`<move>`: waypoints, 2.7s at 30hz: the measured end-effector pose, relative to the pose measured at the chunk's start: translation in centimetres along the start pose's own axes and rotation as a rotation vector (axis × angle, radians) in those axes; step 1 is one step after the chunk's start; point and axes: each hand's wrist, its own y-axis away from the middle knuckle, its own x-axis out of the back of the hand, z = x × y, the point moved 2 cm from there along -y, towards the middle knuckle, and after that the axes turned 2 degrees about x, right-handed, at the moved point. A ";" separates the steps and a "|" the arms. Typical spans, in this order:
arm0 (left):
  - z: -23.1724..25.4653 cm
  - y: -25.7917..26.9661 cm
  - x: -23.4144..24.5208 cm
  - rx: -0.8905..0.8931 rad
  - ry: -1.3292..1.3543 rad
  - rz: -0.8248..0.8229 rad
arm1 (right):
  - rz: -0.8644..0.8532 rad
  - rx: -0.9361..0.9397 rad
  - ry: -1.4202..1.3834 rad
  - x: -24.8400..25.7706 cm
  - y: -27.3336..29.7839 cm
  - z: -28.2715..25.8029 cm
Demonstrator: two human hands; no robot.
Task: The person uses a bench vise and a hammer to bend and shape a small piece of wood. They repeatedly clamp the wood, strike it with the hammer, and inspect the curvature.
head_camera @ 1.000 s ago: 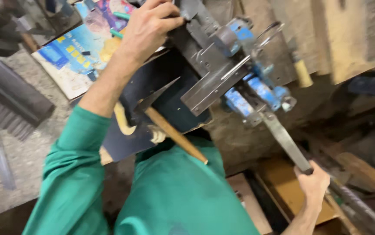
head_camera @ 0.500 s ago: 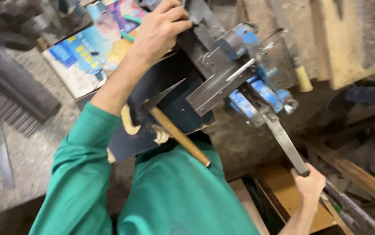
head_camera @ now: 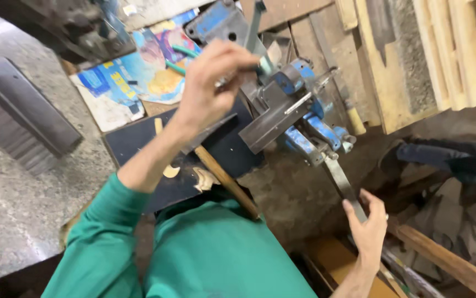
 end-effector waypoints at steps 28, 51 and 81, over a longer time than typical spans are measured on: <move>0.3 26.8 11.4 1.070 1.304 0.459 | -0.667 0.744 -0.789 -14.1 5.4 -38.1; 1.1 24.4 13.6 0.720 1.465 0.460 | -0.507 0.195 -0.651 -16.0 3.9 -36.7; 6.6 22.8 10.5 0.636 1.537 0.402 | -0.260 0.850 -0.306 -7.7 5.7 -41.7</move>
